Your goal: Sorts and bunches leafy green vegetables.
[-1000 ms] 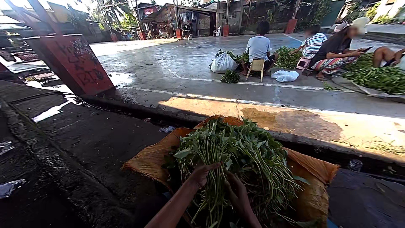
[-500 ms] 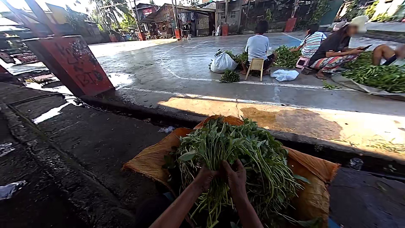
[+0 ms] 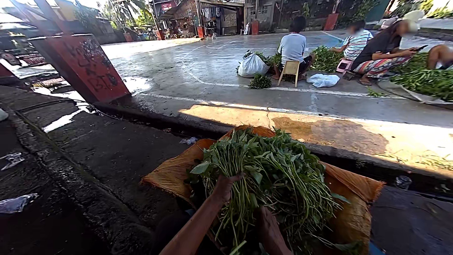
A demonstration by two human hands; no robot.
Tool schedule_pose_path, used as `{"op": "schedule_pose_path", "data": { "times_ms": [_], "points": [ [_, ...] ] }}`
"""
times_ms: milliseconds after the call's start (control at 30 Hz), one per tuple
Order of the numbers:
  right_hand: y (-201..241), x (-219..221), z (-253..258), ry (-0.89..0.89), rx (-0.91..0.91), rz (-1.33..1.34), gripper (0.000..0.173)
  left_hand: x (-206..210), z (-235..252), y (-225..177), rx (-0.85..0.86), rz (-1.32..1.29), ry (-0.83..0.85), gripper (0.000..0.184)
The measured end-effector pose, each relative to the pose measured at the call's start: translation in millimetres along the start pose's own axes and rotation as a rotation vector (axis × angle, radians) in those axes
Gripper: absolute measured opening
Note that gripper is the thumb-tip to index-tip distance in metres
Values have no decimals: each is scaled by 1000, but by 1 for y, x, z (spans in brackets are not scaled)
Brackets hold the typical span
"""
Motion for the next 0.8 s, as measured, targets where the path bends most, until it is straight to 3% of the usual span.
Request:
{"op": "schedule_pose_path", "data": {
  "times_ms": [67,133,233,300,400,600,700,800],
  "points": [
    [-25,7,-19,403,63,-202,42,-4,2,-10,23,-11,-24,36],
    [-41,0,-26,523,99,-271,51,-5,1,-14,9,-24,-21,34],
    [-37,-33,-13,125,-13,-54,34,-3,-2,-13,-43,-78,-16,28],
    [-20,-49,4,-120,-176,206,32,0,-4,-10,-80,-110,9,24],
    [-1,-62,27,-50,-376,460,38,1,-4,-9,-114,-141,56,21],
    [-13,-54,18,234,-398,736,35,-5,-1,-20,-119,-139,-22,10],
    [-17,-45,1,69,-397,680,41,-8,0,-17,-124,-63,-59,23],
    [-16,-44,-11,-162,-296,320,42,-8,3,-14,-82,-24,-102,37]
  ]
}}
Point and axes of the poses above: each hand's wrist, its own z-axis towards the middle knuckle, its own x-axis out of the palm, y = z × x, the point moved 2 cm from there along z, towards the middle knuckle, and after that the axes turned 14 degrees about -z, right-handed, at the moved point
